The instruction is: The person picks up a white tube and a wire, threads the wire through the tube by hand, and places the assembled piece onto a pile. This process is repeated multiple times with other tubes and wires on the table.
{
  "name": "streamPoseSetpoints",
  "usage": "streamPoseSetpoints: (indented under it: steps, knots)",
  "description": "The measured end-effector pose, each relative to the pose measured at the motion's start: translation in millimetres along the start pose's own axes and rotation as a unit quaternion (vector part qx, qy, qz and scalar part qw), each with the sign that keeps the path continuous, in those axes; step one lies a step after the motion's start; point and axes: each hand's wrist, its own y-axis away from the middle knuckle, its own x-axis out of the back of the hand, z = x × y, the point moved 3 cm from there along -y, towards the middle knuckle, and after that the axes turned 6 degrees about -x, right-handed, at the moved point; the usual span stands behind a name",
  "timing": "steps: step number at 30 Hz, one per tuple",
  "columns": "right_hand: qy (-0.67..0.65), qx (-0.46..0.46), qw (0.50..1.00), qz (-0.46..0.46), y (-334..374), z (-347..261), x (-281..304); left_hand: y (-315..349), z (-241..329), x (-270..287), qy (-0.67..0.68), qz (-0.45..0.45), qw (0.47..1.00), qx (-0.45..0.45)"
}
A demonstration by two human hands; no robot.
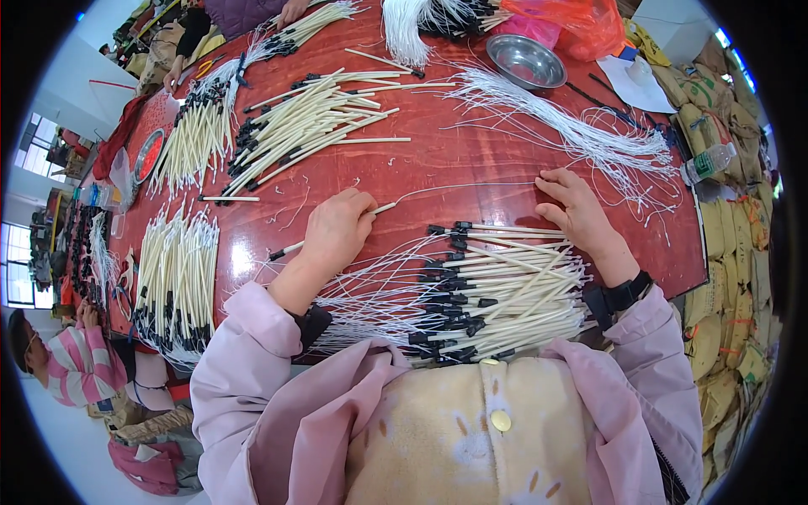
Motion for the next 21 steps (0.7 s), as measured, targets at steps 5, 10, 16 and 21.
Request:
streamPoseSetpoints:
  steps: [5,10,16,21]
  knots:
    - [0.011,-0.002,1.000,-0.016,-2.4,-0.5,1.4,-1.3,-0.5,-1.0,-0.006,-0.014,1.000,0.012]
    - [-0.003,-0.013,1.000,-0.019,-1.9,-0.1,0.6,0.6,-2.0,-0.5,0.011,-0.004,1.000,0.022]
    - [-0.006,-0.011,1.000,-0.011,-0.7,-3.5,1.0,1.5,-2.1,-0.5,0.012,-0.001,1.000,0.015]
    - [-0.006,-0.006,1.000,-0.012,-1.6,-1.2,-0.9,0.8,-1.4,-1.8,0.013,0.012,1.000,0.010]
